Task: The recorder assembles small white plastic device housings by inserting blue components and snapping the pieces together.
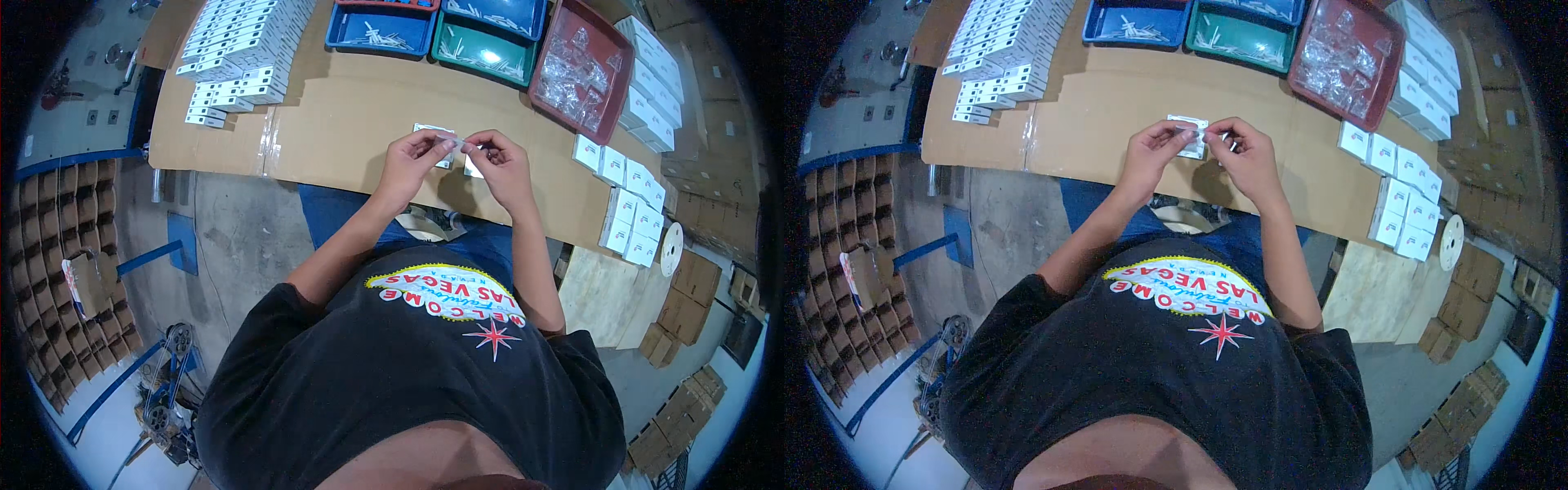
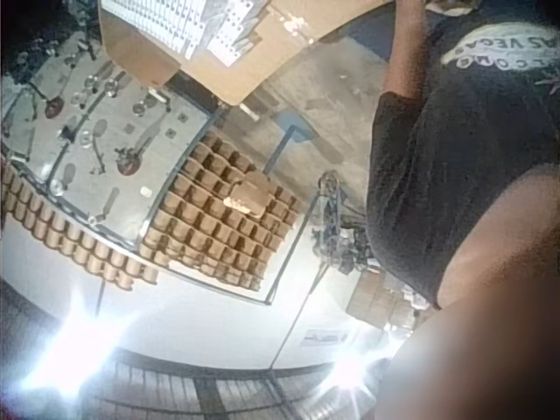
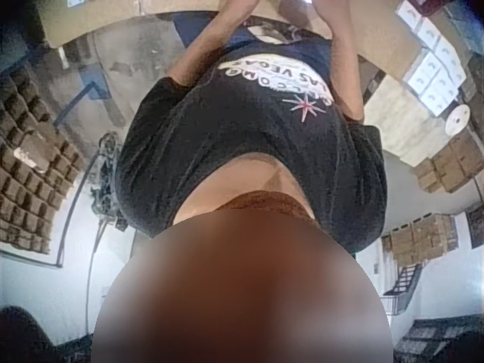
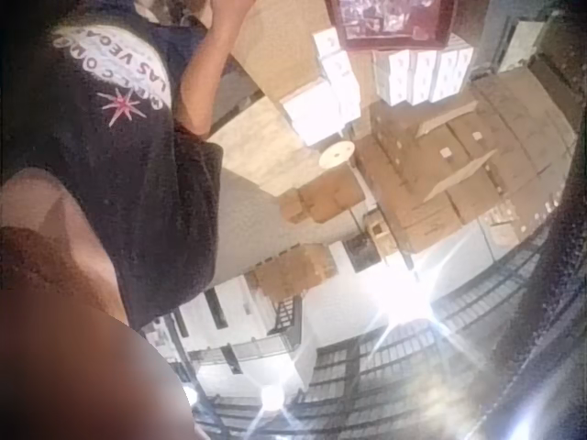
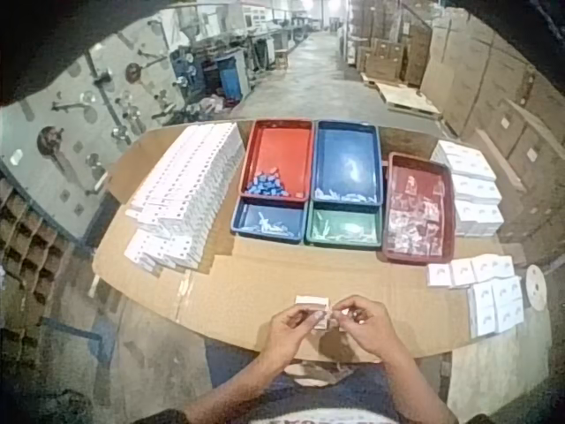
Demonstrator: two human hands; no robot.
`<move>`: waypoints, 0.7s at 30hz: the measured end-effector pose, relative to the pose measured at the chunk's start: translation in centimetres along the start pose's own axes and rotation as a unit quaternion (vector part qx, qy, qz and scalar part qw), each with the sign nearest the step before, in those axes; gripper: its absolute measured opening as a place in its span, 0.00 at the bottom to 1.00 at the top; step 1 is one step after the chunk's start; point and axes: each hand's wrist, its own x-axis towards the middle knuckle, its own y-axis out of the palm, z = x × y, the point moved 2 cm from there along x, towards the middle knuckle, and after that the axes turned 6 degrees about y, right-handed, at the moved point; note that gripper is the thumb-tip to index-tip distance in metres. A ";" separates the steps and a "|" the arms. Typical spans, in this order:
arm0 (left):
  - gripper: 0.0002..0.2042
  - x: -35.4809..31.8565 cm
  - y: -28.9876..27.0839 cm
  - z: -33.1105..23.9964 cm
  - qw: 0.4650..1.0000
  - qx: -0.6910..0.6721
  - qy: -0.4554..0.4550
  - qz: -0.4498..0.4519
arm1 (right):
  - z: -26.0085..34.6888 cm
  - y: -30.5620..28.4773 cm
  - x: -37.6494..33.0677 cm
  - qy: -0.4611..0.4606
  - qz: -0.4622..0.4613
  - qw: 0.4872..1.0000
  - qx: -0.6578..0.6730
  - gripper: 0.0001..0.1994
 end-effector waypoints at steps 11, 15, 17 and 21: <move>0.09 -0.1 -0.1 0.2 0.997 0.068 0.039 0.021 | -1.0 -0.2 0.0 -0.037 -0.005 0.999 -0.022 0.03; 0.09 0.0 0.0 0.2 0.998 0.053 0.043 0.011 | -0.4 -0.3 0.2 -0.029 -0.006 0.999 -0.044 0.04; 0.09 0.1 0.0 0.2 0.998 0.046 0.045 0.015 | 0.3 -0.1 0.0 -0.027 -0.009 0.999 -0.043 0.04; 0.09 0.2 0.1 0.2 0.997 0.052 0.047 0.024 | -0.3 -0.2 0.4 -0.051 0.003 0.998 -0.043 0.05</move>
